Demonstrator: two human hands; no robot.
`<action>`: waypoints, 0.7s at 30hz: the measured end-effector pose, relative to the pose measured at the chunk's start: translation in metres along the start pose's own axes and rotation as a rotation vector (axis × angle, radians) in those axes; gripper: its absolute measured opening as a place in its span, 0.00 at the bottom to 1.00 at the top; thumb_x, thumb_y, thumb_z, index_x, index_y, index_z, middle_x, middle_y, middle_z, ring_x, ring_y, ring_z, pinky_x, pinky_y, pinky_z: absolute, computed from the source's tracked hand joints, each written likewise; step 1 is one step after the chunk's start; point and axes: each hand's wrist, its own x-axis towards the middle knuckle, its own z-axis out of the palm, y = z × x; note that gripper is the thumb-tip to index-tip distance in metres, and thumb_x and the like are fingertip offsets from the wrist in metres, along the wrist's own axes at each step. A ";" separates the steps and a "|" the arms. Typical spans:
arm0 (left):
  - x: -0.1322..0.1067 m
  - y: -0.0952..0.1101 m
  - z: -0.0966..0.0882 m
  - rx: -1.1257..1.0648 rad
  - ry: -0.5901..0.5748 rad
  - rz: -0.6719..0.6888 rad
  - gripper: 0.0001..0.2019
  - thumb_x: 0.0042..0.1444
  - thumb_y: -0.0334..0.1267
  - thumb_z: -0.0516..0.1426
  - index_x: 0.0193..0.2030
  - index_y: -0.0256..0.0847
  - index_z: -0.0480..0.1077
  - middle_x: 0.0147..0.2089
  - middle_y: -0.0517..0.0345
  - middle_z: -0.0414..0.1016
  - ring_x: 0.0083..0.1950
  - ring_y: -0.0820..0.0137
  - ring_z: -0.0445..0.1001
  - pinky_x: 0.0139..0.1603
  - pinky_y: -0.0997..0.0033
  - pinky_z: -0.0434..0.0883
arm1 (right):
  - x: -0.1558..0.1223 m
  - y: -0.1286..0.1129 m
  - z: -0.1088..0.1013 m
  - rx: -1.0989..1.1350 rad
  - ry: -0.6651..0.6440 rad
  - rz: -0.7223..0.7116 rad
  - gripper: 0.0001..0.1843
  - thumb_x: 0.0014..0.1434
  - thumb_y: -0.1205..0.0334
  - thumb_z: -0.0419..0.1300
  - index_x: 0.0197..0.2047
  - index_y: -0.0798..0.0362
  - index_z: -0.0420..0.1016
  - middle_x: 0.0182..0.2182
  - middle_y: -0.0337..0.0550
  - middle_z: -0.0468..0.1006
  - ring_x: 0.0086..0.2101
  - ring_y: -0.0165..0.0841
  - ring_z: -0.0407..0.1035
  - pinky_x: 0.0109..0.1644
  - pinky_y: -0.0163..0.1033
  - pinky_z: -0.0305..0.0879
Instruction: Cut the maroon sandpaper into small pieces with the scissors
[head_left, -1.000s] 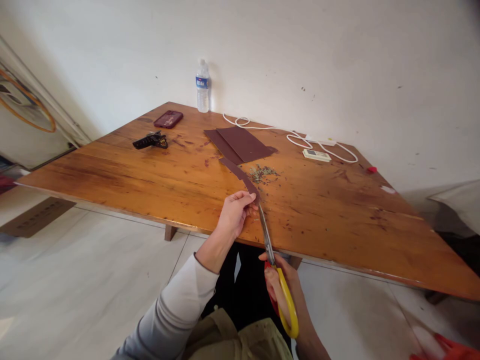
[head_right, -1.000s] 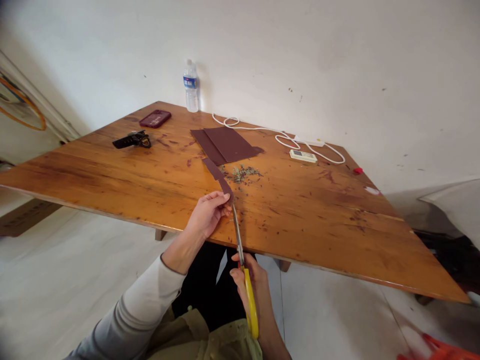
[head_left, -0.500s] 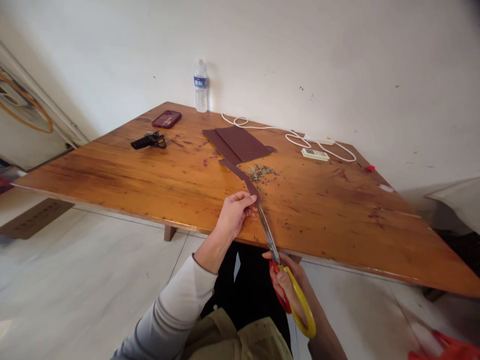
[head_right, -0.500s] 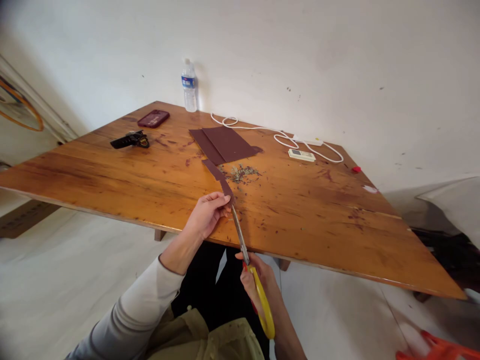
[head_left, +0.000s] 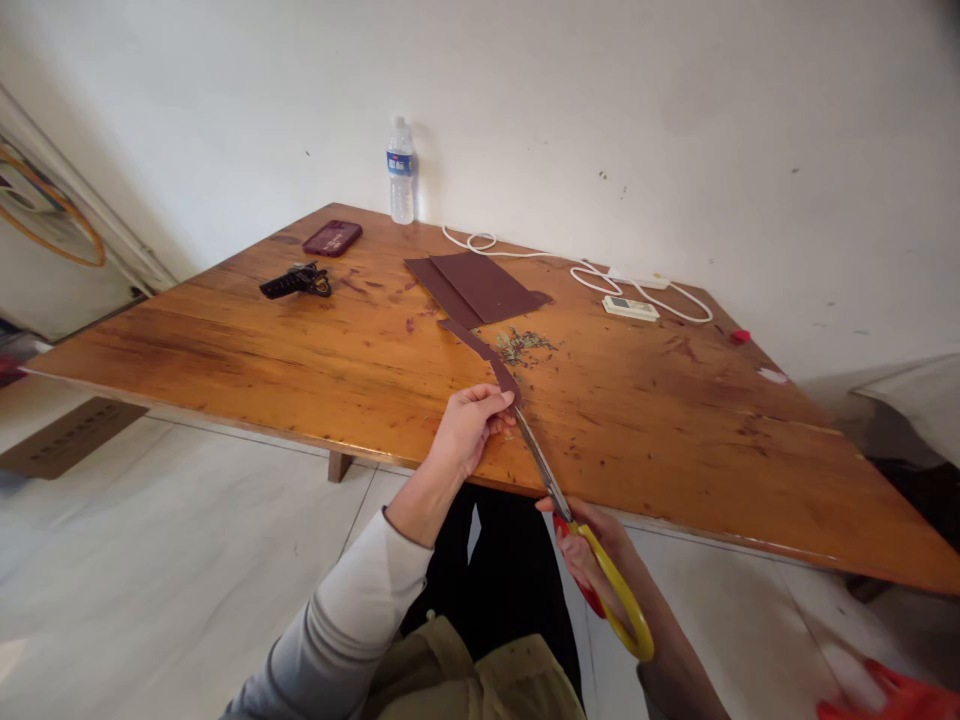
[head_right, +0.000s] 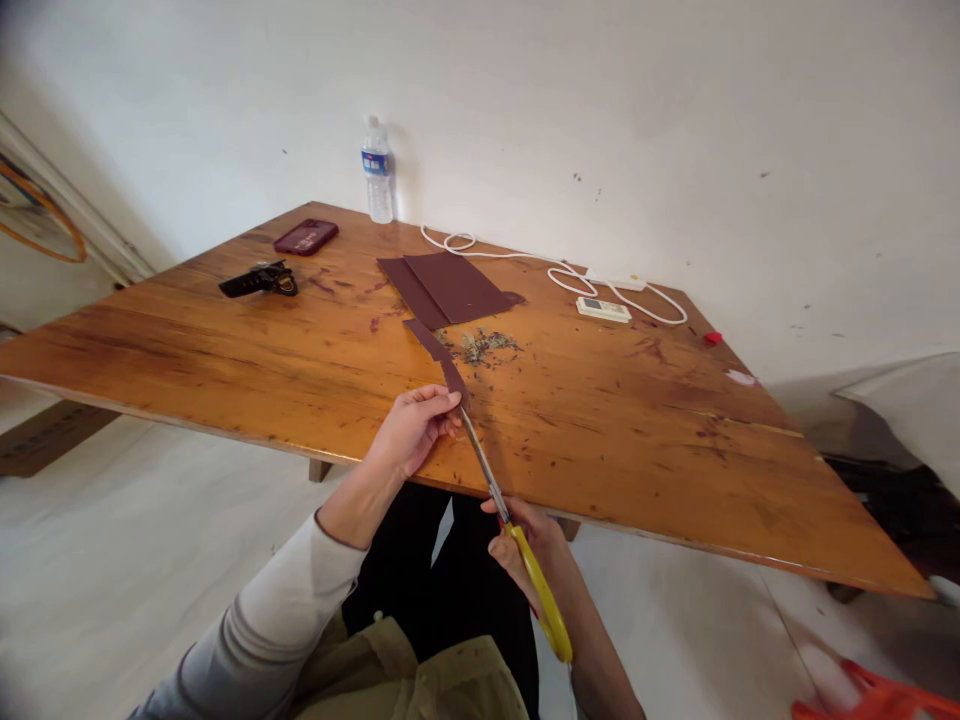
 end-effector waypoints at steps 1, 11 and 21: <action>0.000 0.000 0.000 0.000 0.001 -0.001 0.12 0.40 0.36 0.70 0.22 0.35 0.71 0.18 0.58 0.71 0.19 0.77 0.68 0.24 0.77 0.68 | 0.000 0.000 0.000 -0.004 0.000 0.000 0.25 0.59 0.39 0.64 0.47 0.53 0.78 0.22 0.31 0.56 0.19 0.24 0.46 0.20 0.33 0.41; 0.000 0.000 -0.001 0.006 0.007 -0.010 0.12 0.40 0.36 0.70 0.22 0.35 0.71 0.18 0.59 0.71 0.19 0.77 0.68 0.23 0.78 0.67 | 0.001 0.009 0.001 0.063 0.003 0.092 0.28 0.57 0.39 0.66 0.50 0.53 0.77 0.20 0.29 0.54 0.16 0.24 0.47 0.17 0.31 0.43; -0.001 0.000 0.001 0.033 0.013 -0.008 0.13 0.42 0.36 0.69 0.21 0.36 0.69 0.18 0.58 0.70 0.19 0.76 0.68 0.23 0.77 0.66 | -0.001 0.003 0.005 0.082 0.039 0.080 0.27 0.57 0.38 0.66 0.46 0.52 0.78 0.22 0.30 0.56 0.17 0.22 0.45 0.18 0.31 0.39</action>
